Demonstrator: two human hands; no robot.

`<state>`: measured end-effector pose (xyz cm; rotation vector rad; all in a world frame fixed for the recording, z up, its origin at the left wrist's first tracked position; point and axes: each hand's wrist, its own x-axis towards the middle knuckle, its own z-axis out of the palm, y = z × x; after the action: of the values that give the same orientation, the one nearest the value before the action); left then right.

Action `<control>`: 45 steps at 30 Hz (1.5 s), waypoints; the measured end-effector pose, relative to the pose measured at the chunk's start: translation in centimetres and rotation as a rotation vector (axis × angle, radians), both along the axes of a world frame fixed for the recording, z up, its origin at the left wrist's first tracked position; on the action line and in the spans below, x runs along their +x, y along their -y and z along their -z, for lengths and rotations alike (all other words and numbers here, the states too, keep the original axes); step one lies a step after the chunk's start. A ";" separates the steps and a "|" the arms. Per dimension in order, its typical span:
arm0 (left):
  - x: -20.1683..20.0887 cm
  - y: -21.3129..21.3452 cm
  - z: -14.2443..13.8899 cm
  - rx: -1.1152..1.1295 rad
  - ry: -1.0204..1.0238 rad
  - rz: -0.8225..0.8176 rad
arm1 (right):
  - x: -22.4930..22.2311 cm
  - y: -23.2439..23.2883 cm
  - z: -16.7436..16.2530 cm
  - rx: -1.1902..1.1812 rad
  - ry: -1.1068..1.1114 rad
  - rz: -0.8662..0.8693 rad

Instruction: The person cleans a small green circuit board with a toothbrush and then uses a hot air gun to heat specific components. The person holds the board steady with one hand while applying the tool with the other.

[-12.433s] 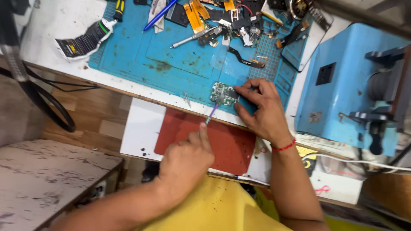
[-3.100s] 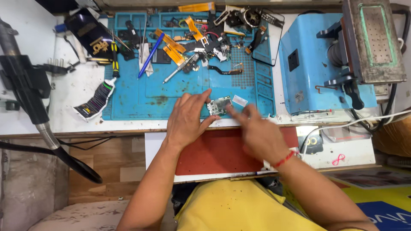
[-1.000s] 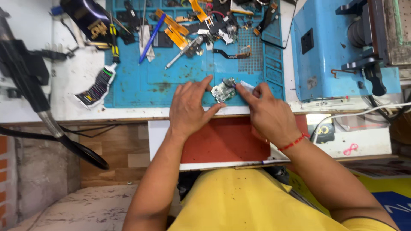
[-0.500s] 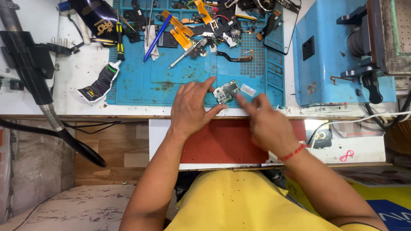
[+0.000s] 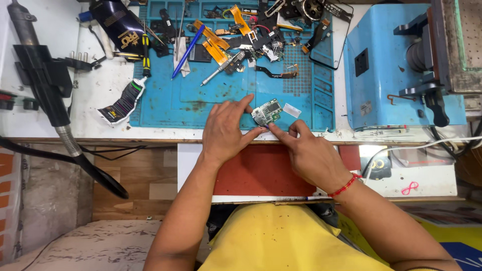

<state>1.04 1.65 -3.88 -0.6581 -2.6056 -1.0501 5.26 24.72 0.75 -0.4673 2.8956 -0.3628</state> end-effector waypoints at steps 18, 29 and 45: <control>0.2 -0.2 0.0 -0.005 0.016 -0.020 | -0.1 0.2 0.1 -0.003 0.023 0.042; 0.2 -0.2 0.1 0.003 0.036 -0.021 | 0.3 -0.5 -0.4 0.013 0.015 0.048; 0.2 -0.6 0.6 0.021 0.026 -0.025 | -0.3 1.2 0.0 -0.105 -0.005 -0.042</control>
<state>1.25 2.23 -4.50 -0.6089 -2.6141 -1.0846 4.92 23.52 0.80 -0.5457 2.8768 -0.5091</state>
